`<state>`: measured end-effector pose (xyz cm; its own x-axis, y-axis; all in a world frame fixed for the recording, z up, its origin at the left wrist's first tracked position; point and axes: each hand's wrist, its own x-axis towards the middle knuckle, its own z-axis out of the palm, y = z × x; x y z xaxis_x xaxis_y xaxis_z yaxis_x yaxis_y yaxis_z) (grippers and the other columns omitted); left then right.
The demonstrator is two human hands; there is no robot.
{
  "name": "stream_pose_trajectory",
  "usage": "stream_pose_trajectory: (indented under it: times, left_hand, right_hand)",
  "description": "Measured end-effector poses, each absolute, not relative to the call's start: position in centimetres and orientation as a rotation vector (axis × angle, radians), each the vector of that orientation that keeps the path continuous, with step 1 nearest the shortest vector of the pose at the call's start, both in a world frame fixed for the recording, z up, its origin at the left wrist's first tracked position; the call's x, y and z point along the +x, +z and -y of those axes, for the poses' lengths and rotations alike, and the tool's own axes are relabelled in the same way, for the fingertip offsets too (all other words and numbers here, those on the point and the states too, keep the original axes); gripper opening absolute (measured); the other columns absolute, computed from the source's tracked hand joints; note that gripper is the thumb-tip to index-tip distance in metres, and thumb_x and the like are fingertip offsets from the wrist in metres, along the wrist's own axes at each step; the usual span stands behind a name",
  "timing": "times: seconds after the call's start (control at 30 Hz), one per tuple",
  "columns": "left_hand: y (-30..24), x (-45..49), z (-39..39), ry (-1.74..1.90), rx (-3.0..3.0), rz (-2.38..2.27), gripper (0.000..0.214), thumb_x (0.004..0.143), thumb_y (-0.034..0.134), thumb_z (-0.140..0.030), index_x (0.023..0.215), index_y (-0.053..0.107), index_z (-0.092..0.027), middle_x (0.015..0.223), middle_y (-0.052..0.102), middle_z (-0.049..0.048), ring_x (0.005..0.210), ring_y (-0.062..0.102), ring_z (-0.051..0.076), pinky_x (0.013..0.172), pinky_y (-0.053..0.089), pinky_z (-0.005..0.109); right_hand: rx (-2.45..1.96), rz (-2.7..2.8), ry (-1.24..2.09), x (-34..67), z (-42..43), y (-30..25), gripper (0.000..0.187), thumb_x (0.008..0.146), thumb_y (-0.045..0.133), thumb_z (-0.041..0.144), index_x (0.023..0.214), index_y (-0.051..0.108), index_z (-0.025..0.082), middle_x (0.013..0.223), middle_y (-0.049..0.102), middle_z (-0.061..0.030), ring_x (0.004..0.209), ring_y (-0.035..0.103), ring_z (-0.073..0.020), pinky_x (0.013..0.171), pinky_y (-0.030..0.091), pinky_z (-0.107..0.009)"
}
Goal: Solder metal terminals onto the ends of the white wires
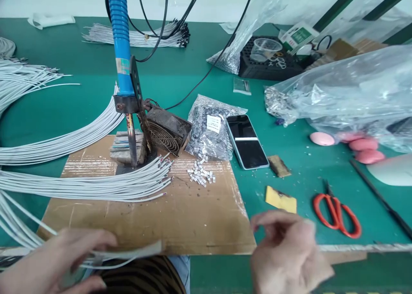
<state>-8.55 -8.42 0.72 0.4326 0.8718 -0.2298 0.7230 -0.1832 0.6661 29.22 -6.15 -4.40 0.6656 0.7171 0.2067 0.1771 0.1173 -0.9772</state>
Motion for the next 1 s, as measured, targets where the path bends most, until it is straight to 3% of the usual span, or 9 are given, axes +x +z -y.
stream_pose_trajectory:
  times: [0.13, 0.17, 0.27, 0.33, 0.43, 0.57, 0.73, 0.83, 1.0]
  left_hand:
    - [1.8, -2.7, 6.4, 0.038, 1.552, -1.018, 0.017, 0.086, 0.075, -0.034, 0.101, 0.08, -0.026, 0.081, 0.077, 0.0004, 0.06, 0.061, 0.015, 0.054, 0.047, 0.02]
    - [1.8, -1.5, 5.9, 0.113, 1.463, -1.073, 0.017, 0.092, 0.068, -0.036, 0.091, 0.078, -0.023, 0.078, 0.074, 0.0017, 0.065, 0.061, 0.016, 0.059, 0.048, 0.021]
    - [0.7, 0.2, 4.9, 0.355, 1.163, -1.156, 0.021, 0.097, 0.059, -0.037, 0.091, 0.068, -0.018, 0.075, 0.064, 0.0006, 0.069, 0.057, 0.016, 0.064, 0.046, 0.023]
    - [-0.2, 0.0, 4.8, 0.503, 1.05, -1.171, 0.018, 0.095, 0.065, -0.036, 0.098, 0.065, -0.019, 0.079, 0.062, -0.0007, 0.072, 0.055, 0.015, 0.068, 0.045, 0.023]
    - [-1.1, -0.8, 5.0, 0.616, 0.979, -1.137, 0.025, 0.098, 0.067, -0.042, 0.09, 0.062, -0.02, 0.074, 0.055, -0.0042, 0.066, 0.046, 0.012, 0.063, 0.041, 0.02]
    - [-1.3, -1.2, 5.3, 0.648, 0.937, -1.078, 0.034, 0.099, 0.066, -0.049, 0.084, 0.061, -0.02, 0.065, 0.046, -0.0082, 0.056, 0.032, 0.009, 0.052, 0.03, 0.02]
    - [-1.2, -1.3, 5.5, 0.631, 0.902, -1.063, 0.036, 0.097, 0.069, -0.052, 0.085, 0.06, -0.019, 0.069, 0.048, -0.0064, 0.062, 0.037, 0.01, 0.056, 0.032, 0.021]
    - [-1.0, -1.3, 5.6, 0.615, 0.896, -1.034, 0.036, 0.094, 0.072, -0.054, 0.089, 0.063, -0.019, 0.072, 0.053, -0.0045, 0.064, 0.041, 0.011, 0.058, 0.033, 0.021]
    - [-1.1, -0.8, 5.7, 0.659, 0.855, -1.095, 0.043, 0.092, 0.073, -0.057, 0.077, 0.062, -0.018, 0.06, 0.044, -0.0076, 0.055, 0.032, 0.009, 0.051, 0.025, 0.023]
  right_hand:
    - [-1.305, 0.92, 0.737, 24.0, 5.5, -3.7, 0.07, 0.099, 0.049, 0.071, 0.067, 0.081, 0.018, 0.055, 0.065, -0.0056, 0.049, 0.06, -0.0189, 0.046, 0.047, -0.031]
    - [-1.293, 0.949, 0.833, 23.0, 5.5, -3.7, 0.07, 0.103, 0.046, 0.068, 0.071, 0.083, 0.018, 0.054, 0.065, -0.0053, 0.048, 0.06, -0.0177, 0.045, 0.046, -0.03]
    - [-1.288, 1.024, 1.008, 20.3, 6.2, -4.0, 0.036, 0.104, 0.063, 0.041, 0.084, 0.086, 0.022, 0.062, 0.067, -0.0021, 0.053, 0.061, -0.0134, 0.049, 0.046, -0.024]
    - [-1.286, 1.085, 1.099, 18.8, 6.6, -4.0, 0.024, 0.101, 0.068, 0.033, 0.088, 0.086, 0.025, 0.063, 0.064, 0.0005, 0.052, 0.058, -0.0112, 0.05, 0.045, -0.022]
    - [-1.264, 1.097, 1.191, 17.1, 6.6, -3.8, 0.013, 0.095, 0.074, 0.027, 0.095, 0.087, 0.027, 0.07, 0.067, 0.0, 0.057, 0.057, -0.011, 0.052, 0.044, -0.022]
    - [-1.16, 1.093, 1.315, 16.0, 5.8, -3.2, 0.013, 0.085, 0.081, 0.021, 0.094, 0.088, 0.028, 0.071, 0.067, -0.0003, 0.062, 0.058, -0.0119, 0.053, 0.043, -0.021]
    - [-1.125, 0.97, 1.455, 16.0, 5.1, -2.9, 0.007, 0.077, 0.086, 0.019, 0.075, 0.086, 0.025, 0.064, 0.064, 0.0015, 0.059, 0.053, -0.0108, 0.054, 0.04, -0.022]
    - [-1.073, 0.966, 1.512, 16.4, 5.2, -3.2, 0.008, 0.078, 0.088, 0.022, 0.071, 0.084, 0.024, 0.063, 0.063, 0.0021, 0.06, 0.051, -0.011, 0.056, 0.038, -0.023]
    - [-1.043, 0.936, 1.385, 17.5, 5.2, -4.1, 0.015, 0.085, 0.087, 0.029, 0.072, 0.081, 0.024, 0.062, 0.059, 0.003, 0.059, 0.048, -0.011, 0.055, 0.037, -0.024]
